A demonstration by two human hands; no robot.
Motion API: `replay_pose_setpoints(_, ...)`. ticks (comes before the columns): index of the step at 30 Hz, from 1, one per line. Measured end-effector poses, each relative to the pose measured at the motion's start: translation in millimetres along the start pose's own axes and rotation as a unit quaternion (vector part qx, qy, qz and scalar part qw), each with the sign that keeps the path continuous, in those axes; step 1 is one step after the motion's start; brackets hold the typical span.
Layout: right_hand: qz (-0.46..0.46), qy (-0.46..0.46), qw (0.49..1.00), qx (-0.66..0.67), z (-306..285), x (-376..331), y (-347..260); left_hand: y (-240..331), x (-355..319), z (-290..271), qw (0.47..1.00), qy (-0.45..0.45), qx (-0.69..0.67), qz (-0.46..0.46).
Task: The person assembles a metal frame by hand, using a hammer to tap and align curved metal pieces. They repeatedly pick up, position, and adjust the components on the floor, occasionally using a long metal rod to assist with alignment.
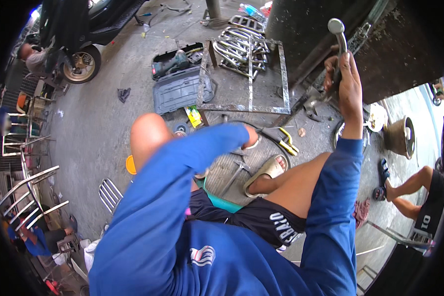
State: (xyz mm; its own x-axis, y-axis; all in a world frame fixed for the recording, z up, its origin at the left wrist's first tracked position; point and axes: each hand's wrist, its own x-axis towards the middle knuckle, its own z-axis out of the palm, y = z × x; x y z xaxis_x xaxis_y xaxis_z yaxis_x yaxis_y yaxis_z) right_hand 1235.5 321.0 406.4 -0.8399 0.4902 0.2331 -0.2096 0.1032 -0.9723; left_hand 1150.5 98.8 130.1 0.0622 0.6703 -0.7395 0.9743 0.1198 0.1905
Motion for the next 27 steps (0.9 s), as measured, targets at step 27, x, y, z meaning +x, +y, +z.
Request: replay_pose_setpoints(27, 0.065, -0.019, 0.99, 0.125, 13.2, 20.3, 31.8, 79.0, -249.2, 413.9, 0.31, 0.069, -0.909, -0.271)
